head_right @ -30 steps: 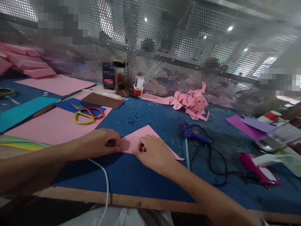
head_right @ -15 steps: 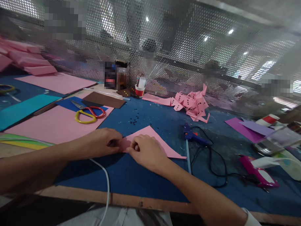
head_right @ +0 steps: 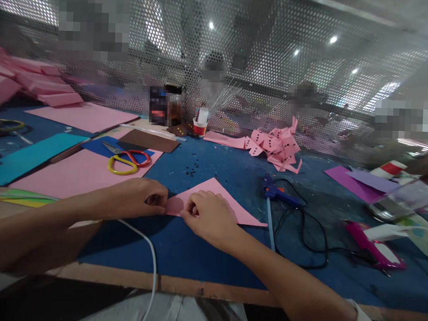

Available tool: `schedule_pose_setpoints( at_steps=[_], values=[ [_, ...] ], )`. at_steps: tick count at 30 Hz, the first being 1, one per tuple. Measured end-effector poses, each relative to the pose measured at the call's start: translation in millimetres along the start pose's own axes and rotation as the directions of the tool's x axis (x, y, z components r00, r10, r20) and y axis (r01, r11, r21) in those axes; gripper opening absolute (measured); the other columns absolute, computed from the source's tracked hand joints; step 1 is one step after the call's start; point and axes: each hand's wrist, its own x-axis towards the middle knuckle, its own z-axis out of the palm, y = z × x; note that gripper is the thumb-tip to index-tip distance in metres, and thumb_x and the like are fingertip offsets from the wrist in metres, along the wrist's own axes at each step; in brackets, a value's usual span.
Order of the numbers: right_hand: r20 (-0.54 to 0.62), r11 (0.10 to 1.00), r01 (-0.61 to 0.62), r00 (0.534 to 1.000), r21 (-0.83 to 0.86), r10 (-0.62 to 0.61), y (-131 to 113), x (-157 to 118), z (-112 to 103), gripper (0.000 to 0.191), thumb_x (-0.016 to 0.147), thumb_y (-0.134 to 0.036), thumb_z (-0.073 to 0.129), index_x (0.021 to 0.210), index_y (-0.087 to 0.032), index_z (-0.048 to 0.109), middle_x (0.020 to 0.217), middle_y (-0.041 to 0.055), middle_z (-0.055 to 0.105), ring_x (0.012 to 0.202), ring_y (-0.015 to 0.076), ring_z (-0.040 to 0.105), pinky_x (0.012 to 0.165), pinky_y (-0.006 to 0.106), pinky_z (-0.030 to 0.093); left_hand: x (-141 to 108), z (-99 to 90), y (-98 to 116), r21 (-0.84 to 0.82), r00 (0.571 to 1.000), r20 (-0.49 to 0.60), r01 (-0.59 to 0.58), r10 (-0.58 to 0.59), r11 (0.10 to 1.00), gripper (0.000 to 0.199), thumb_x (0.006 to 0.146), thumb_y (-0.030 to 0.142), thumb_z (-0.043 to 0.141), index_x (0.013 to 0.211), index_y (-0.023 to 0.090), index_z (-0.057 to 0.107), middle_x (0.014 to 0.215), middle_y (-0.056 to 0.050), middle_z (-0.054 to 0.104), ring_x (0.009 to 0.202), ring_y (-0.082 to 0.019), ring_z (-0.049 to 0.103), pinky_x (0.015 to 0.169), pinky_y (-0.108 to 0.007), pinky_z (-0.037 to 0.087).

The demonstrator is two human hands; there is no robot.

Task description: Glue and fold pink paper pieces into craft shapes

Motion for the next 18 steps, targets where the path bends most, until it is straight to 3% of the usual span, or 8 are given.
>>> schedule_pose_setpoints(
  at_steps=[18],
  values=[
    [-0.031,0.995,-0.052,0.998,-0.082,0.05,-9.6,7.3,11.4,0.024,0.086,-0.036,0.073,0.073,-0.021,0.059,0.084,0.0005,0.064,0.081,0.0181,0.053,0.072,0.033,0.034,1.4,-3.5,-1.7,0.005,1.0,0.006,-0.02,0.02,1.0,0.016,0.083,0.034,0.063,0.074,0.023,0.067,0.075,0.001,0.07,0.069,-0.017,0.061,0.059,-0.027,0.034]
  ],
)
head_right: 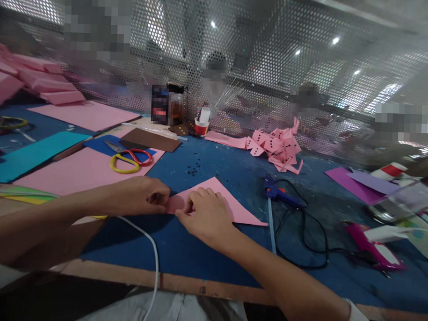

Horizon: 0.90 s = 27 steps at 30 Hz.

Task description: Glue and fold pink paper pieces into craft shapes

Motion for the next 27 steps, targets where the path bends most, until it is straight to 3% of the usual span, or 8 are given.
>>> schedule_pose_setpoints(
  at_steps=[14,27],
  values=[
    [0.06,1.0,0.006,0.998,0.008,-0.006,7.2,-6.3,-11.4,0.002,0.081,-0.019,0.061,0.079,-0.02,0.06,0.087,0.0023,0.062,0.083,0.0173,0.053,0.075,0.031,0.037,-0.9,-0.8,0.5,-0.044,1.0,0.02,0.008,-0.007,0.999,0.012,0.083,0.033,0.064,0.078,0.023,0.07,0.078,0.002,0.071,0.071,-0.016,0.063,0.06,-0.025,0.036],
    [0.127,0.989,0.067,0.988,0.131,-0.084,14.2,-13.2,-31.4,0.017,0.075,-0.01,0.06,0.088,-0.02,0.068,0.088,0.0006,0.068,0.081,0.0161,0.055,0.073,0.029,0.039,0.4,-2.5,1.2,-0.041,0.998,0.036,0.045,-0.044,0.998,0.014,0.084,0.035,0.064,0.079,0.024,0.07,0.079,0.002,0.071,0.071,-0.016,0.063,0.061,-0.025,0.037]
  ],
)
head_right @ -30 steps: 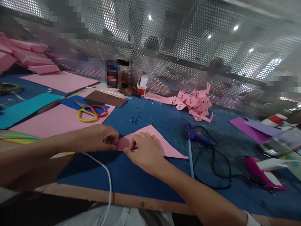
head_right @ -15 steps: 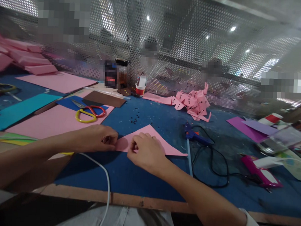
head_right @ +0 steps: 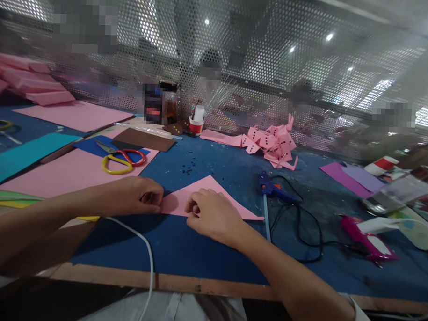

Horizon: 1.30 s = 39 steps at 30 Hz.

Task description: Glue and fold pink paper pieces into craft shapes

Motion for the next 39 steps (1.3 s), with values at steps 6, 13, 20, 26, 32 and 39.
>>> schedule_pose_setpoints(
  at_steps=[6,13,20,26,32,39],
  values=[
    [0.08,0.995,-0.002,0.997,0.104,-0.006,6.8,0.2,-9.0,0.026,0.081,-0.006,0.056,0.097,-0.02,0.072,0.099,0.0028,0.071,0.087,0.016,0.06,0.079,0.028,0.043,0.3,0.5,-0.3,0.0,1.0,-0.009,-0.004,0.004,1.0,0.015,0.084,0.037,0.064,0.078,0.024,0.07,0.078,0.001,0.071,0.07,-0.016,0.063,0.059,-0.025,0.037],
    [0.073,0.994,0.021,0.997,0.103,-0.029,12.2,-0.2,-7.4,0.022,0.083,-0.01,0.059,0.098,-0.02,0.071,0.098,0.0021,0.07,0.085,0.0152,0.061,0.077,0.027,0.044,-0.3,1.1,-0.3,0.006,1.0,-0.01,-0.001,0.001,1.0,0.015,0.084,0.037,0.063,0.078,0.024,0.07,0.078,0.001,0.071,0.071,-0.017,0.063,0.06,-0.026,0.037],
    [0.05,0.998,0.016,0.999,0.059,-0.019,2.8,1.1,-5.3,0.024,0.075,-0.005,0.058,0.091,-0.019,0.068,0.09,0.0015,0.068,0.082,0.0161,0.058,0.074,0.027,0.042,-2.3,7.0,4.3,-0.057,0.998,-0.039,-0.055,0.053,0.997,0.015,0.084,0.037,0.063,0.09,0.023,0.068,0.088,0.0,0.071,0.077,-0.018,0.064,0.063,-0.026,0.041],
    [0.034,0.996,0.031,0.999,0.087,-0.035,3.7,0.4,-4.9,0.025,0.074,-0.005,0.057,0.091,-0.02,0.068,0.089,0.0006,0.068,0.08,0.0152,0.057,0.072,0.027,0.04,1.4,24.5,13.0,-0.026,0.982,-0.19,-0.014,0.009,1.0,0.013,0.086,0.034,0.059,0.081,0.022,0.062,0.079,0.0,0.067,0.07,-0.017,0.058,0.062,-0.027,0.036],
    [0.018,0.996,0.048,0.999,0.075,-0.05,8.0,-0.7,-2.1,0.025,0.074,-0.006,0.057,0.091,-0.021,0.068,0.09,0.0006,0.067,0.082,0.0156,0.057,0.073,0.027,0.04,4.7,29.4,11.7,-0.022,0.977,-0.215,-0.01,0.005,1.0,0.01,0.083,0.031,0.06,0.078,0.022,0.06,0.076,0.0,0.065,0.069,-0.017,0.056,0.061,-0.028,0.034],
    [0.009,0.995,0.055,0.998,0.081,-0.056,10.1,-0.6,-0.7,0.024,0.075,-0.007,0.057,0.092,-0.02,0.068,0.091,0.0011,0.068,0.082,0.0154,0.058,0.072,0.027,0.04,3.6,23.9,13.9,-0.065,0.986,-0.168,-0.009,-0.002,0.998,0.006,0.08,0.027,0.059,0.082,0.023,0.062,0.077,0.002,0.066,0.069,-0.016,0.058,0.062,-0.026,0.038]
  ],
)
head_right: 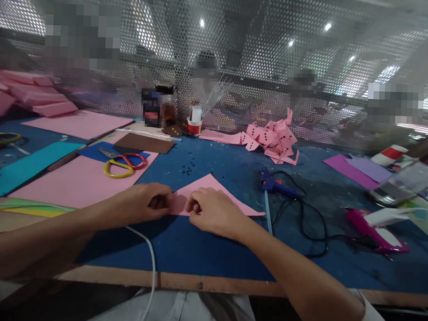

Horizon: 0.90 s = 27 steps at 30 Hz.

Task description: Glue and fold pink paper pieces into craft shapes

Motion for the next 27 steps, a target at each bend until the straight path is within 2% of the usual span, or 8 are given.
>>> schedule_pose_setpoints(
  at_steps=[11,27],
  values=[
    [0.002,0.999,0.028,1.0,-0.016,-0.028,4.3,1.4,1.4,0.023,0.077,-0.009,0.057,0.093,-0.021,0.068,0.09,0.0004,0.067,0.082,0.0151,0.056,0.072,0.027,0.039,0.6,-12.9,-2.4,-0.063,0.995,0.104,0.015,-0.009,0.998,0.015,0.076,0.019,0.055,0.088,0.022,0.065,0.079,0.003,0.066,0.072,-0.015,0.06,0.064,-0.024,0.042],
    [0.004,0.999,0.029,1.0,-0.024,-0.028,6.1,1.4,3.1,0.022,0.076,-0.01,0.057,0.091,-0.02,0.067,0.09,0.0009,0.068,0.083,0.0159,0.056,0.072,0.028,0.039,-2.2,-27.5,-14.4,-0.081,0.971,0.236,-0.008,0.027,0.997,0.016,0.082,0.022,0.059,0.096,0.025,0.068,0.087,0.003,0.069,0.078,-0.016,0.063,0.066,-0.024,0.043]
  ],
)
